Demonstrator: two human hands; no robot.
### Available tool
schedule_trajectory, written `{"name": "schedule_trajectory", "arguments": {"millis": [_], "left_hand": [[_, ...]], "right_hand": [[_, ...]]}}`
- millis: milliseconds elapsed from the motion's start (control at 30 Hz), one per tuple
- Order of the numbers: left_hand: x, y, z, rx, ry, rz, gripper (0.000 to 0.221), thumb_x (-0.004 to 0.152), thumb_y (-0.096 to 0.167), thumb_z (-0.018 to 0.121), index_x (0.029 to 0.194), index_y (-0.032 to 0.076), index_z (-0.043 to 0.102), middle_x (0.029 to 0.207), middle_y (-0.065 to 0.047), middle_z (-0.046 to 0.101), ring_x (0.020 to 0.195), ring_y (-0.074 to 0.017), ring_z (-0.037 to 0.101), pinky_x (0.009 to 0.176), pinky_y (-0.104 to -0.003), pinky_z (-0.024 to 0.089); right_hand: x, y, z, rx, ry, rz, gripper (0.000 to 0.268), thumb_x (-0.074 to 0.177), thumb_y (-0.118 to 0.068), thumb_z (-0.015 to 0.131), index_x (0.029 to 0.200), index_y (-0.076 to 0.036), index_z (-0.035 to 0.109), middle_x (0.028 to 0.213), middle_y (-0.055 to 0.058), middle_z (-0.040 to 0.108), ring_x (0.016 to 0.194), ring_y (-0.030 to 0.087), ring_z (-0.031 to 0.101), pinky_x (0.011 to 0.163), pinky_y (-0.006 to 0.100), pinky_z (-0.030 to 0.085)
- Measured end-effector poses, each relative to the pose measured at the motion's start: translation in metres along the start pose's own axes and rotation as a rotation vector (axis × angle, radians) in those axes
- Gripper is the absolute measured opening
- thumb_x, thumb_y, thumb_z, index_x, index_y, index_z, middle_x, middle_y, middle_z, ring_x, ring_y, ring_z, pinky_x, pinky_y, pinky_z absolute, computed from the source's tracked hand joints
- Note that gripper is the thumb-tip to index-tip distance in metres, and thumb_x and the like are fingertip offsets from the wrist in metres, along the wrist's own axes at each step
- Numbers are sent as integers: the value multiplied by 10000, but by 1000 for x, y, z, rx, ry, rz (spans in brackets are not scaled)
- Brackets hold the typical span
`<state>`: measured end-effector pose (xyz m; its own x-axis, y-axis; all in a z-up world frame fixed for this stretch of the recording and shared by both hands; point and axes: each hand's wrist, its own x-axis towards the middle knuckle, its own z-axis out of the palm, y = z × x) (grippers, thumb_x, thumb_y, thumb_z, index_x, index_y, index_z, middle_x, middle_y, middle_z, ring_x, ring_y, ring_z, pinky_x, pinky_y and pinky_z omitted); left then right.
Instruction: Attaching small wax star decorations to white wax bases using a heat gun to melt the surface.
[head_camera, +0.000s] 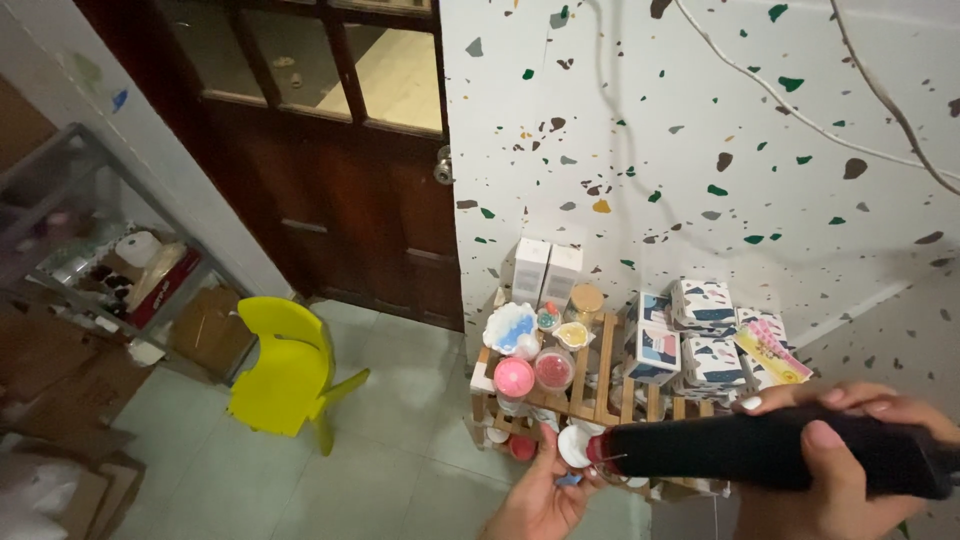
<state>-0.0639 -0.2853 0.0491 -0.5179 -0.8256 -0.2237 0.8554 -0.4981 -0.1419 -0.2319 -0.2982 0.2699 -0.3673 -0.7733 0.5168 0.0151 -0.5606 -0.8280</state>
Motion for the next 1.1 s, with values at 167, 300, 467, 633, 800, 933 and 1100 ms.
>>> {"name": "schedule_trajectory", "arguments": {"millis": [167, 300, 467, 633, 800, 933, 1100], "left_hand": [[-4, -2, 3, -106, -79, -14, 760, 999, 571, 450, 1455, -37, 439, 1084, -197, 601, 837, -197, 637, 524, -178, 547], [-5, 0, 2, -70, -134, -20, 692, 1001, 553, 491, 1412, -4, 497, 1082, -184, 604, 866, -193, 604, 541, -163, 510], [-1, 3, -4, -72, -100, -66, 770, 968, 607, 501, 1442, 0, 493, 1119, -171, 598, 853, -164, 584, 509, -147, 474], [0, 2, -3, -48, -107, -37, 776, 987, 604, 464, 1447, -21, 471, 1109, -209, 629, 754, -157, 604, 501, -165, 489], [-1, 3, 0, -151, -128, -97, 769, 975, 583, 524, 1490, 18, 445, 1083, -194, 554, 872, -209, 575, 522, -171, 494], [-6, 2, 9, -151, -78, -74, 797, 981, 602, 464, 1502, 1, 410, 1085, -189, 535, 856, -200, 573, 513, -177, 509], [-3, 2, 1, -168, -89, -105, 712, 985, 589, 508, 1455, 54, 495, 1173, -149, 584, 880, -196, 522, 505, -155, 440]], "right_hand": [[11, 15, -28, -146, -175, -36, 492, 909, 98, 424, 1330, -107, 273, 1276, 166, 391, 1007, 360, 595, 1020, 571, 640], [5, 15, -14, -42, -124, -1, 508, 892, 70, 453, 1328, -138, 296, 1264, 148, 413, 933, 351, 601, 930, 565, 667], [-2, 4, 8, 78, 21, 36, 474, 882, -8, 482, 1308, -179, 360, 1262, 87, 442, 959, 249, 584, 914, 420, 649], [-2, 5, 11, 74, 26, 33, 466, 895, 3, 462, 1316, -169, 360, 1251, 98, 427, 1012, 238, 565, 917, 439, 670], [3, 11, 13, 135, 36, 30, 426, 897, -67, 557, 1277, -196, 414, 1208, 52, 477, 1023, 185, 577, 894, 386, 673], [11, 30, 2, 109, 36, -50, 385, 926, -42, 554, 1271, -163, 433, 1198, 83, 478, 1080, 193, 557, 941, 403, 671], [9, 14, 19, 151, 3, -50, 390, 919, -33, 544, 1267, -171, 435, 1197, 76, 491, 969, 200, 565, 880, 389, 674]]}}
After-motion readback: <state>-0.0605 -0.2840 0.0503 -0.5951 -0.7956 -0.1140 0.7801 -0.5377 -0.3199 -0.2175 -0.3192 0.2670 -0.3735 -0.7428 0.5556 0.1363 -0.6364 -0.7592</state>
